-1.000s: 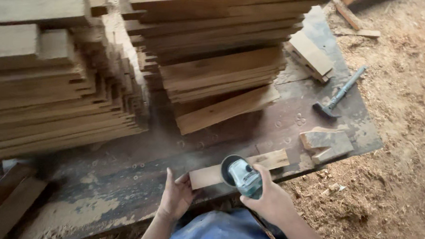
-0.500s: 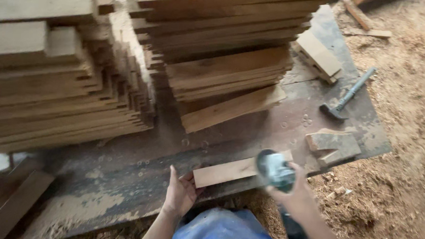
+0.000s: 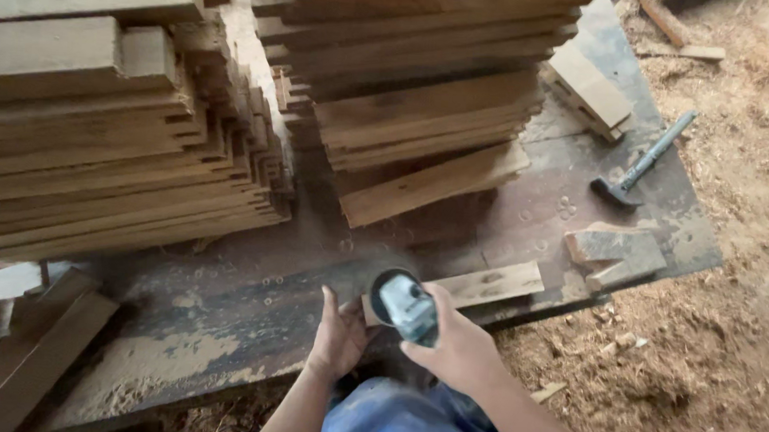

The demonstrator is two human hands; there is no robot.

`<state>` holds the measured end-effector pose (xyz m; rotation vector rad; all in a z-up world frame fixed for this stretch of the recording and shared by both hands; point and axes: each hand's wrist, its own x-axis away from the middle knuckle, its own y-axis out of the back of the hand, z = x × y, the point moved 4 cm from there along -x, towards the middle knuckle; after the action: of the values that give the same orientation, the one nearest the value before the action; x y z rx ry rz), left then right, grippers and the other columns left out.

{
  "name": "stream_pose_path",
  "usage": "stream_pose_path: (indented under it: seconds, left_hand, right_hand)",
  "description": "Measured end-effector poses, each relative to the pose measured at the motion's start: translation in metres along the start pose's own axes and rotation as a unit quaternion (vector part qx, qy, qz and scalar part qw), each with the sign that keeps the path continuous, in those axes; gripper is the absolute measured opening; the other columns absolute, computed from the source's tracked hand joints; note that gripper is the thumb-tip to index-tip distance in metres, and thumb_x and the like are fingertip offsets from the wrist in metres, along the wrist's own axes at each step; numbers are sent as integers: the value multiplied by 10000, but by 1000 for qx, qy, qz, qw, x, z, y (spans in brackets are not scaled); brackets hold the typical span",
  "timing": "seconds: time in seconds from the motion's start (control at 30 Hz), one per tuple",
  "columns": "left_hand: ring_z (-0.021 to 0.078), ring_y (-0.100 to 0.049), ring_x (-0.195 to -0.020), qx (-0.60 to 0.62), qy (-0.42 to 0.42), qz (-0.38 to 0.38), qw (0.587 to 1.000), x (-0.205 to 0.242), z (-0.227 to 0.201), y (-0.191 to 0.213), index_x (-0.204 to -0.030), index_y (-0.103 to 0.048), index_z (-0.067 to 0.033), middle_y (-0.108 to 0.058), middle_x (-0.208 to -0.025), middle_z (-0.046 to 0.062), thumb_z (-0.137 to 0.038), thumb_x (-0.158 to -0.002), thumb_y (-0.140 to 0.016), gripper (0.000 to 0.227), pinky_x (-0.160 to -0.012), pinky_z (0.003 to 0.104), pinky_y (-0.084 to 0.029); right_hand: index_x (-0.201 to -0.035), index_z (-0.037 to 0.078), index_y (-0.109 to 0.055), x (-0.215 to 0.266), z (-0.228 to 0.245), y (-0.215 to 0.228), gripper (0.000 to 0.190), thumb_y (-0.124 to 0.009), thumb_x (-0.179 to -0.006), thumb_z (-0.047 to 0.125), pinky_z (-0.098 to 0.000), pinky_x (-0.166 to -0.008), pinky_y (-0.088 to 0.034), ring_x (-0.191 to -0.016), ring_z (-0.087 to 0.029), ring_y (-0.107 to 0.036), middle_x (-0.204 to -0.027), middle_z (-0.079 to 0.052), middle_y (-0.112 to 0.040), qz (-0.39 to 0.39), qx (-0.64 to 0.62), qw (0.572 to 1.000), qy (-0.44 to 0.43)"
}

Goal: The person uses a handheld angle grinder with a sanding disc to smooth the edges and surfaces of small wooden planks. They pick up each plank from a stack, sand it on the workbench, and place it back down, repeating the process.

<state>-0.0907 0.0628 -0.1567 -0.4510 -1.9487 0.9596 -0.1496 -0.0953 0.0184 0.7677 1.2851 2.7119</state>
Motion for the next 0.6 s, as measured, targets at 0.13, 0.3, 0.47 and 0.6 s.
stream_pose_path:
  seconds: [0.13, 0.3, 0.47, 0.6]
  left_hand:
    - [298, -548, -1316, 10, -4, -13, 1000, -7, 4, 10, -1458, -506, 14, -624, -1392, 152, -783, -941, -177, 1005, -1157, 454, -359]
    - [313, -558, -1311, 20, -12, 9, 1000, -6, 6, 12, -1439, -506, 26, -626, -1386, 167, -777, -948, -186, 995, -1145, 468, -378]
    - [311, -567, -1306, -3, -6, -22, 1000, -3, 2, -2, -1464, -496, -10, -608, -1430, 146, -756, -937, -184, 966, -1121, 482, -391]
    - [297, -550, -1301, -49, 31, -88, 994, 1, 2, 0, -1503, -479, -66, -575, -1455, 124, -699, -969, -193, 876, -1113, 487, -407]
  right_hand:
    - [-1502, 253, -288, 1, -13, 7, 952, -806, -730, 460, -461, -960, -528, -1126, -378, -672, -1216, -176, -680, 4, 33, 997, -67]
    - [-1460, 246, -316, 1, 0, -12, 910, -806, -721, 448, -467, -937, -534, -1120, -388, -675, -1233, -180, -683, -2, 15, 1000, -15]
    - [-1468, 269, -291, 1, -29, 16, 924, -809, -724, 450, -486, -946, -529, -1124, -416, -674, -1241, -194, -680, -13, 18, 998, -65]
    - [-1470, 272, -264, 5, -63, 42, 958, -816, -704, 432, -487, -968, -543, -1122, -400, -697, -1233, -189, -684, -21, 4, 991, -132]
